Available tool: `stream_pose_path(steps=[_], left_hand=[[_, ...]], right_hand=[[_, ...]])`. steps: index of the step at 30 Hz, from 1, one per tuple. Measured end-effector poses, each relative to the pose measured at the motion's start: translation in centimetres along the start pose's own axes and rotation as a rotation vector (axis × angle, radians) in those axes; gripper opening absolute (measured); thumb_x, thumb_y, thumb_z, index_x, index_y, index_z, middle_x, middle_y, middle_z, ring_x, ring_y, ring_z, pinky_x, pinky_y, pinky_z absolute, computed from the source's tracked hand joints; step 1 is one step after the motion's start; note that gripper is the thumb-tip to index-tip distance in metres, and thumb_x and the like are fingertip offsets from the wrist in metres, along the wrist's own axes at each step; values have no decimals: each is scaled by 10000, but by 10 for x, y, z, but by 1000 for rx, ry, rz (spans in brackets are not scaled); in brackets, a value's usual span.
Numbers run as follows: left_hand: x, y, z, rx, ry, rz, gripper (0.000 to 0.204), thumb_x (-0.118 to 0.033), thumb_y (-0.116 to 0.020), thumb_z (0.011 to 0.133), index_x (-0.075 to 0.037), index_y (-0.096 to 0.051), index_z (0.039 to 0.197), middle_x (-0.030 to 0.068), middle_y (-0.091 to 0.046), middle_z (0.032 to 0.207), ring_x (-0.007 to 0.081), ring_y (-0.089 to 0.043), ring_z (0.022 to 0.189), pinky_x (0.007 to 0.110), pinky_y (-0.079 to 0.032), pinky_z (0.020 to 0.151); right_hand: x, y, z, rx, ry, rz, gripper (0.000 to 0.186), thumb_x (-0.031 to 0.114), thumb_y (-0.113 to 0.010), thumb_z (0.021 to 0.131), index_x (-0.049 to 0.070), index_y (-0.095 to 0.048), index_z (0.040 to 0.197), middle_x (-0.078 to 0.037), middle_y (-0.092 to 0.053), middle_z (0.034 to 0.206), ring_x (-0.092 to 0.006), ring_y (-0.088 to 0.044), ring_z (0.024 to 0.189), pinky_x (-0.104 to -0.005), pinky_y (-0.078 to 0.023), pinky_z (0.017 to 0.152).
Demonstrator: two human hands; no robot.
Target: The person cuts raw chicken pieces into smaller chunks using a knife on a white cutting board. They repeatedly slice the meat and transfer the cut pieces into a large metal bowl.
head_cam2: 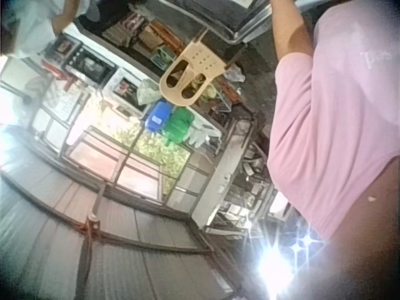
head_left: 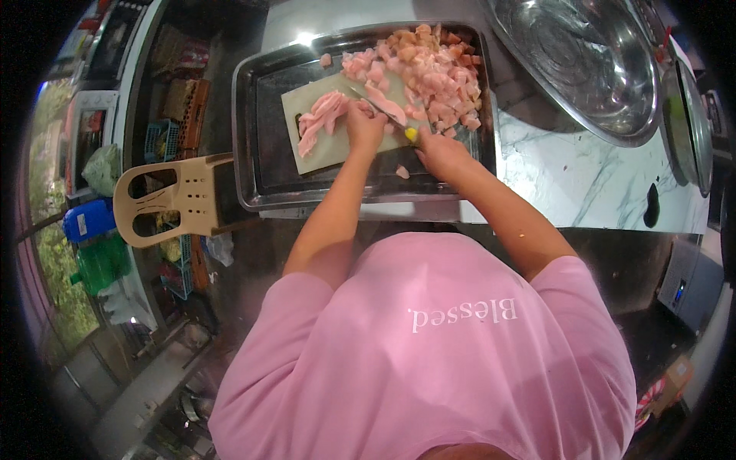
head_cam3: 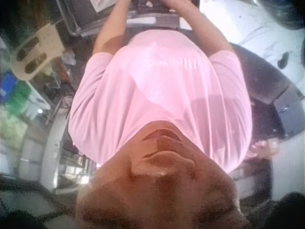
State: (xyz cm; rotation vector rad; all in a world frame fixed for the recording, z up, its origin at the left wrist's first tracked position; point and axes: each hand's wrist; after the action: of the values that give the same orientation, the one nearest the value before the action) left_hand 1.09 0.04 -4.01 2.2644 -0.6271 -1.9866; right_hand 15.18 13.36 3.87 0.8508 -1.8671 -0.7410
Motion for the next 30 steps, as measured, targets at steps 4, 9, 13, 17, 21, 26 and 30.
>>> stream_pose_path(steps=[4,9,13,17,21,26,30], left_hand=[[-8,12,4,41,348,-653,187,-2,-580,783,-49,-475,930,65,-543,859,179,-547,693,293,-482,589],[-40,50,12,170,392,-1050,187,-18,-475,832,-45,-505,1014,63,-562,893,172,-551,729,266,-468,565],[-67,91,15,333,368,-953,248,30,-481,821,-43,-500,1058,61,-548,867,176,-543,684,299,-461,535],[-102,83,0,185,287,-588,230,-20,-492,844,-42,-486,1073,65,-552,864,174,-540,666,324,-449,509],[-53,32,6,143,321,-340,192,-80,-554,836,-12,-531,1014,106,-586,931,208,-582,748,333,-507,622],[0,-38,31,-135,-114,466,427,-65,-642,773,3,-476,1160,224,-572,1122,378,-594,973,447,-515,839],[-56,-37,0,-31,-133,586,654,-50,-693,748,-23,-338,1297,251,-518,1236,427,-548,1106,490,-494,873]], right_hand=[[3,4,-5,16,-5,-42,325,233,-580,902,22,-419,1090,-234,-655,914,-419,-643,867,-521,-502,726],[-15,6,-43,33,-22,-33,342,233,-585,901,30,-395,1099,-242,-642,877,-450,-623,835,-536,-487,710],[-17,6,-47,32,-47,-26,334,238,-584,905,31,-398,1091,-242,-637,866,-455,-616,825,-536,-479,708],[-16,15,-50,71,-118,121,299,244,-580,902,36,-437,1062,-254,-645,894,-443,-628,878,-515,-495,739],[-30,11,-71,-125,-34,331,324,261,-601,907,30,-439,1068,-258,-627,824,-437,-606,775,-487,-466,668],[-24,46,-106,-167,-165,411,320,249,-602,903,26,-451,1075,-299,-628,870,-500,-589,871,-509,-463,721],[-34,49,-123,-179,-254,398,349,253,-600,905,21,-457,1124,-304,-631,858,-480,-615,858,-486,-478,719]])
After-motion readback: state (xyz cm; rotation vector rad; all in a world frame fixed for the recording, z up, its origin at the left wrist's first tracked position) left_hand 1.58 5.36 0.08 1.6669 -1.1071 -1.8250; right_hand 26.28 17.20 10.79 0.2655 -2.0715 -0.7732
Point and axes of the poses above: each hand's wrist, its own z-axis towards the middle knuckle, its own y-axis out of the back of the hand, x = y × z
